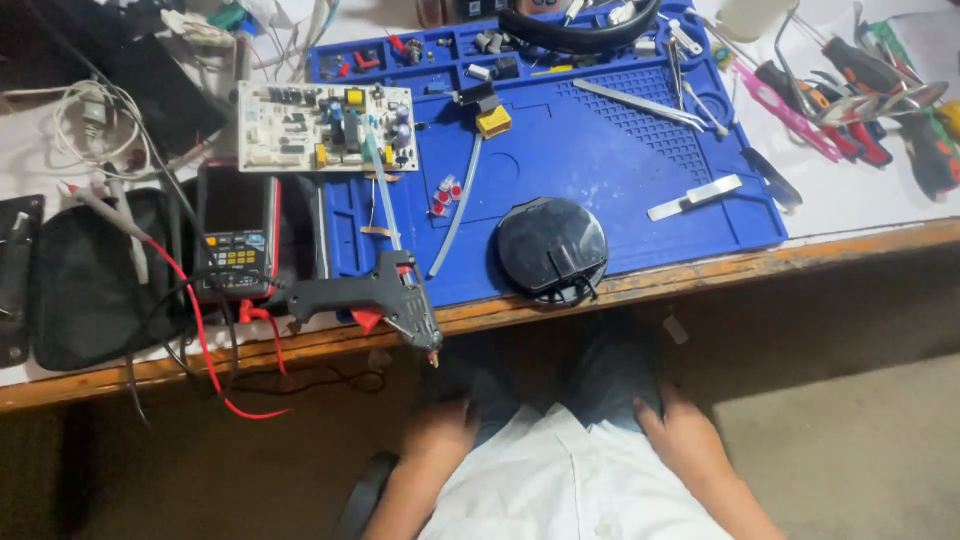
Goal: Repairing a kettle base by applying glue and using a soldering iron to secure plastic components.
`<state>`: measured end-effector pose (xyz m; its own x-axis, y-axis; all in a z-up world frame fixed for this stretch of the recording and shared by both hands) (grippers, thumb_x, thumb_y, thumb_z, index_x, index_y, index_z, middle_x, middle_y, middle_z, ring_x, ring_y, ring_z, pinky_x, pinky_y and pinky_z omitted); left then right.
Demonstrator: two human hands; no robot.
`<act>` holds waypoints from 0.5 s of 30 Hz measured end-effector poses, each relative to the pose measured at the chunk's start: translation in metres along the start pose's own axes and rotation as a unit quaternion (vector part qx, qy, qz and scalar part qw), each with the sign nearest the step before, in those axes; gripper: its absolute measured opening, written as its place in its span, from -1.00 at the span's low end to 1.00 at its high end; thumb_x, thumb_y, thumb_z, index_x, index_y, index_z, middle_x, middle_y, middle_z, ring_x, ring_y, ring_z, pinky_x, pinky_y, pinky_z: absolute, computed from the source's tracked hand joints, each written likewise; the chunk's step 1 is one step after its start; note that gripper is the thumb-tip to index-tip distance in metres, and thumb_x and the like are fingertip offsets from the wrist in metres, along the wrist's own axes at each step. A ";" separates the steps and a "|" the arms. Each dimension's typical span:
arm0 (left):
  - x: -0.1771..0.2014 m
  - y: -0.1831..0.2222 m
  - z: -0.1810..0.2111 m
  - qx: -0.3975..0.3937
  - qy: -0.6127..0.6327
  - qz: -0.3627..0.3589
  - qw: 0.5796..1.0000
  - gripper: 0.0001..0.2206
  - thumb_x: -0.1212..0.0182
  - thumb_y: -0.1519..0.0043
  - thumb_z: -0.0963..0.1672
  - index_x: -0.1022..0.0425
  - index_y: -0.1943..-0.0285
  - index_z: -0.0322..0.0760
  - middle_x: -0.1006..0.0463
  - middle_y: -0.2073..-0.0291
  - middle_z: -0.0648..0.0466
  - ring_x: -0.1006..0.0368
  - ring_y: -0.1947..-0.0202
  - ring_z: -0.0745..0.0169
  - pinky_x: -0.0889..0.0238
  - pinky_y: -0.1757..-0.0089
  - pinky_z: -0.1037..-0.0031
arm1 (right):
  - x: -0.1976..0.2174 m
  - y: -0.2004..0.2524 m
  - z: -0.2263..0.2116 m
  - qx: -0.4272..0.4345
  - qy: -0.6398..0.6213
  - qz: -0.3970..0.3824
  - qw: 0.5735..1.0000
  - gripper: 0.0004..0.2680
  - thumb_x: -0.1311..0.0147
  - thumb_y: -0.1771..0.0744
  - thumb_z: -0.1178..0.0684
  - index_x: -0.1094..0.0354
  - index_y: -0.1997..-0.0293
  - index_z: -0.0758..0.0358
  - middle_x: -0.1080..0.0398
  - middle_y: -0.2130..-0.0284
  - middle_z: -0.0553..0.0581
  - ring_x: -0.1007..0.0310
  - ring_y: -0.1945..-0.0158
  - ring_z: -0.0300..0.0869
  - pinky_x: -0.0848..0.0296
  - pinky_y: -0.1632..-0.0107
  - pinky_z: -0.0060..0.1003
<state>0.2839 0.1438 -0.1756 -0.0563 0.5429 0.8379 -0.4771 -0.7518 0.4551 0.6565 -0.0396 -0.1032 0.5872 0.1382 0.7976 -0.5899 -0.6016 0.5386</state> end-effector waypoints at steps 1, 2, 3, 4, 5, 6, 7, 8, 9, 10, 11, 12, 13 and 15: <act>-0.003 0.002 -0.005 0.038 0.000 0.015 0.999 -0.64 -0.13 -0.47 0.18 -0.73 -0.21 0.18 -0.83 0.18 -0.07 -0.81 0.20 -0.32 -0.66 0.24 -0.17 | 0.015 0.003 -0.016 0.002 0.008 -0.010 1.000 -0.43 -0.04 -0.42 -0.32 -0.28 -0.70 -0.07 -0.49 -0.50 0.30 -0.59 -0.39 0.36 -0.62 -0.37 0.25; -0.011 0.010 -0.006 0.033 0.005 0.012 0.999 -0.64 -0.13 -0.47 0.18 -0.73 -0.21 0.18 -0.83 0.18 -0.07 -0.81 0.20 -0.32 -0.66 0.24 -0.17 | 0.015 0.012 -0.018 -0.004 0.013 -0.008 1.000 -0.43 -0.04 -0.42 -0.32 -0.28 -0.70 -0.07 -0.49 -0.50 0.30 -0.59 -0.39 0.36 -0.62 -0.37 0.25; 0.001 0.014 -0.004 0.007 0.004 0.084 0.996 -0.66 -0.22 -0.45 0.18 -0.74 -0.09 0.08 -0.82 0.23 -0.07 -0.79 0.28 -0.30 -0.63 0.28 -0.13 | 0.016 0.011 -0.027 -0.001 0.018 -0.017 1.000 -0.43 -0.02 -0.43 -0.32 -0.25 -0.72 -0.11 -0.49 -0.50 0.29 -0.58 -0.41 0.34 -0.60 -0.38 0.21; 0.012 0.020 -0.001 -0.018 0.002 0.157 0.987 -0.65 -0.32 -0.42 0.17 -0.76 0.03 -0.02 -0.80 0.28 -0.06 -0.77 0.35 -0.27 -0.61 0.32 -0.10 | 0.019 0.010 -0.036 0.001 0.022 -0.025 0.999 -0.43 0.00 -0.44 -0.33 -0.21 -0.74 -0.15 -0.49 -0.50 0.27 -0.56 -0.42 0.32 -0.59 -0.40 0.18; 0.007 0.021 -0.011 -0.022 0.001 0.159 0.987 -0.65 -0.32 -0.42 0.17 -0.76 0.03 -0.02 -0.80 0.28 -0.06 -0.77 0.35 -0.27 -0.61 0.32 -0.10 | 0.015 0.011 -0.043 0.000 0.020 -0.022 1.000 -0.43 0.00 -0.44 -0.33 -0.21 -0.74 -0.15 -0.49 -0.50 0.27 -0.56 -0.42 0.32 -0.59 -0.40 0.18; 0.008 0.023 -0.018 -0.039 -0.003 0.192 0.981 -0.62 -0.37 -0.39 0.20 -0.76 0.10 -0.03 -0.77 0.35 -0.06 -0.74 0.40 -0.31 -0.57 0.38 -0.15 | 0.014 0.011 -0.050 0.001 0.037 -0.011 0.999 -0.46 0.02 -0.45 -0.34 -0.28 -0.70 -0.12 -0.51 -0.49 0.29 -0.60 -0.38 0.32 -0.62 -0.37 0.18; 0.006 0.030 -0.022 -0.057 -0.004 0.220 0.974 -0.59 -0.42 -0.37 0.22 -0.76 0.18 -0.03 -0.74 0.42 -0.06 -0.72 0.46 -0.35 -0.53 0.45 -0.20 | 0.014 0.015 -0.052 -0.003 0.056 -0.002 0.998 -0.49 0.04 -0.47 -0.35 -0.35 -0.66 -0.08 -0.52 -0.47 0.30 -0.65 -0.34 0.32 -0.66 -0.35 0.18; 0.042 0.048 -0.017 -0.061 -0.003 0.218 0.974 -0.59 -0.42 -0.37 0.22 -0.76 0.18 -0.03 -0.74 0.42 -0.06 -0.72 0.46 -0.35 -0.53 0.45 -0.20 | 0.012 0.026 -0.052 -0.007 0.056 -0.001 0.998 -0.49 0.04 -0.47 -0.35 -0.35 -0.66 -0.08 -0.52 -0.47 0.30 -0.65 -0.34 0.32 -0.66 -0.35 0.18; 0.056 0.052 -0.020 -0.028 0.059 0.091 0.994 -0.58 -0.34 -0.41 0.22 -0.71 0.12 -0.06 -0.77 0.24 -0.09 -0.69 0.21 -0.41 -0.50 0.23 -0.22 | 0.012 0.033 -0.057 -0.001 0.050 -0.002 0.999 -0.48 0.04 -0.47 -0.32 -0.30 -0.69 -0.07 -0.44 -0.54 0.24 -0.55 -0.44 0.29 -0.60 -0.39 0.17; 0.068 0.063 -0.020 0.006 0.119 -0.037 0.992 -0.57 -0.26 -0.45 0.22 -0.66 0.07 -0.09 -0.80 0.07 -0.13 -0.66 -0.03 -0.48 -0.47 0.01 -0.23 | 0.012 0.039 -0.061 0.004 0.044 -0.003 0.999 -0.47 0.03 -0.47 -0.30 -0.25 -0.72 -0.06 -0.36 -0.61 0.19 -0.45 -0.53 0.25 -0.54 -0.43 0.17; 0.092 0.080 -0.019 0.003 0.120 -0.039 0.992 -0.57 -0.26 -0.45 0.22 -0.66 0.07 -0.09 -0.80 0.07 -0.13 -0.66 -0.03 -0.48 -0.47 0.01 -0.23 | 0.019 0.047 -0.064 0.002 0.044 -0.002 0.999 -0.47 0.03 -0.47 -0.30 -0.25 -0.72 -0.06 -0.36 -0.61 0.19 -0.45 -0.53 0.25 -0.54 -0.43 0.17; 0.112 0.097 -0.014 -0.012 0.186 -0.059 0.981 -0.66 -0.30 -0.43 0.18 -0.71 0.02 0.02 -0.83 0.00 0.11 -0.73 -0.01 -0.10 -0.47 0.00 0.04 | 0.021 0.055 -0.066 0.000 0.064 -0.029 0.997 -0.46 0.00 -0.47 -0.35 -0.23 -0.73 -0.11 -0.37 -0.62 0.11 -0.45 -0.57 0.15 -0.52 -0.48 0.09; 0.133 0.116 -0.009 -0.024 0.253 -0.078 0.964 -0.74 -0.35 -0.40 0.15 -0.76 -0.03 0.13 -0.86 -0.07 0.34 -0.78 0.02 0.27 -0.47 -0.02 0.32 | 0.024 0.063 -0.067 -0.001 0.087 -0.059 0.994 -0.45 -0.03 -0.48 -0.39 -0.22 -0.75 -0.16 -0.38 -0.63 0.04 -0.46 -0.60 0.06 -0.50 -0.54 0.02; 0.159 0.145 -0.028 -0.092 0.261 -0.044 0.960 -0.76 -0.38 -0.39 0.12 -0.78 -0.06 0.14 -0.89 -0.06 0.36 -0.80 -0.03 0.30 -0.49 -0.04 0.34 | 0.067 0.113 -0.106 -0.043 0.095 -0.117 0.988 -0.49 -0.09 -0.49 -0.35 -0.23 -0.75 -0.29 -0.33 -0.67 -0.08 -0.46 -0.65 -0.03 -0.50 -0.60 -0.06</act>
<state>0.1810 0.1315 0.0158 -0.4173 0.7511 0.5116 -0.6445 -0.6415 0.4161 0.5707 -0.0147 0.0401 0.6039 0.4156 0.6802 -0.4993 -0.4680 0.7292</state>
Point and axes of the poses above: each hand's wrist, its own y-axis away from the middle knuckle, its own x-axis out of the back of the hand, z = x × y, the point moved 10 cm from there along -y, towards the middle knuckle
